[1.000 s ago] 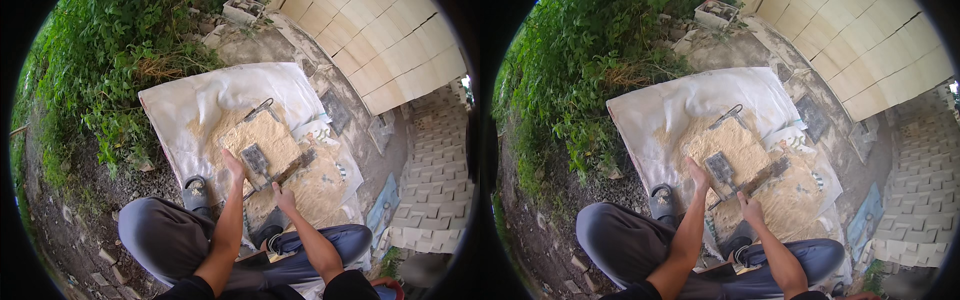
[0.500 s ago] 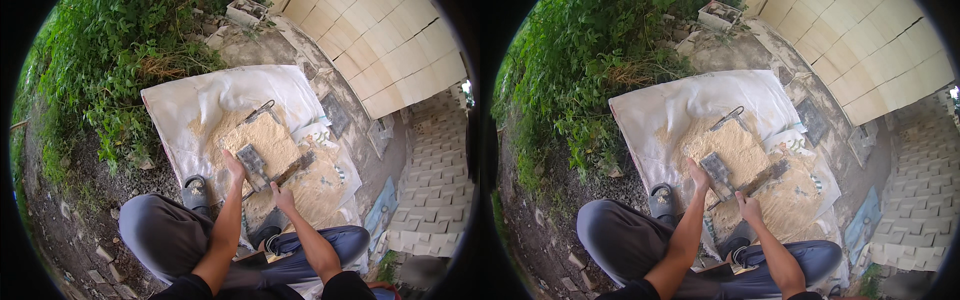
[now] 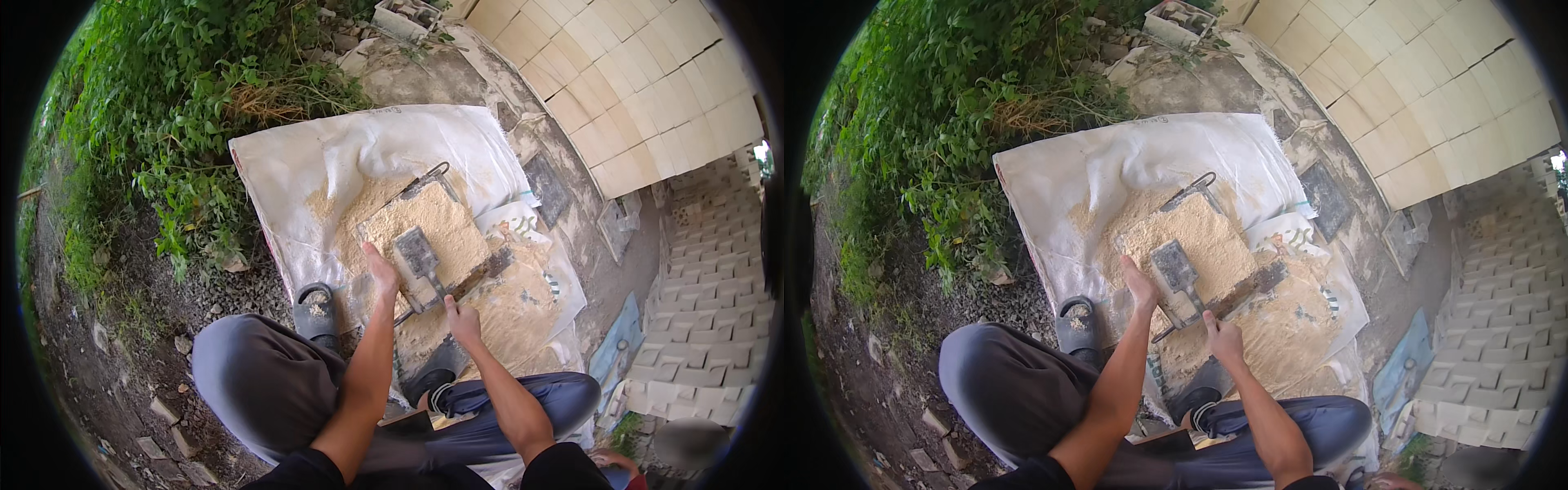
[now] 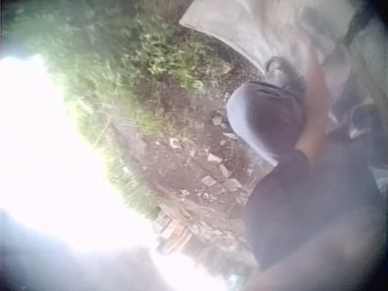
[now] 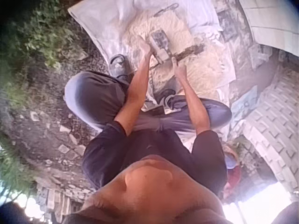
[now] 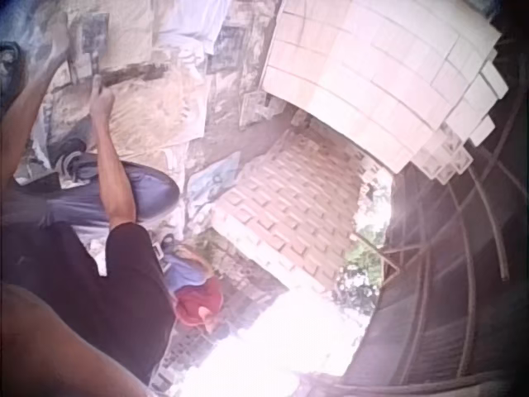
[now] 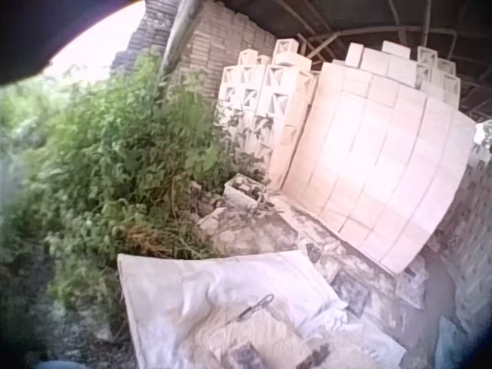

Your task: The person shapes a block of compressed sawdust using a metal scraper and their hands to smooth the edges and surfaces of the material inside a metal frame.

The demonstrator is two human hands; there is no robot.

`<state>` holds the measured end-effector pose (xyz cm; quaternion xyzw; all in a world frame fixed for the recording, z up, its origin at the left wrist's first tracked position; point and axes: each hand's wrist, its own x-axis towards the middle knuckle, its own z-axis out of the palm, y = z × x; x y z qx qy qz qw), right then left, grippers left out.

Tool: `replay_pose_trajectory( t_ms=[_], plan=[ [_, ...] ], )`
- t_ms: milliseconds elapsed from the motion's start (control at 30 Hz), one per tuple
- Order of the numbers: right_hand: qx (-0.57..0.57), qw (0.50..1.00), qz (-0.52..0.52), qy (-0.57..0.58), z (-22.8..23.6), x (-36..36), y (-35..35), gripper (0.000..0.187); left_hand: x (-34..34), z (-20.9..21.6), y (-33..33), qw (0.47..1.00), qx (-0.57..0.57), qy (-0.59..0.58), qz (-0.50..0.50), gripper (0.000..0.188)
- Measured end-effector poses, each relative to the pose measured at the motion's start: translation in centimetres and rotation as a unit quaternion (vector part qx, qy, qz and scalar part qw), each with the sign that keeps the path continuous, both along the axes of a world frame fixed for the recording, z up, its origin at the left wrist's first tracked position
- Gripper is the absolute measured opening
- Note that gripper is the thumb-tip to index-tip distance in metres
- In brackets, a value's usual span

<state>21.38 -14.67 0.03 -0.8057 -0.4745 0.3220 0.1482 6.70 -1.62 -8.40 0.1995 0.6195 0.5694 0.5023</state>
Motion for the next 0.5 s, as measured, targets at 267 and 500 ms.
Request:
replay_pose_trajectory(
  t_ms=[267,500],
  plan=[
    [-0.051,0.998,0.024,-0.019,-2.4,0.4,-0.5,0.08,0.3,0.3,0.6,0.999,0.034,-0.031,0.028,0.065],
    [-0.031,0.999,-0.017,0.022,0.5,-0.4,-0.4,0.08,-0.3,0.0,-0.3,0.999,0.008,-0.033,0.011,0.063]
  ],
)
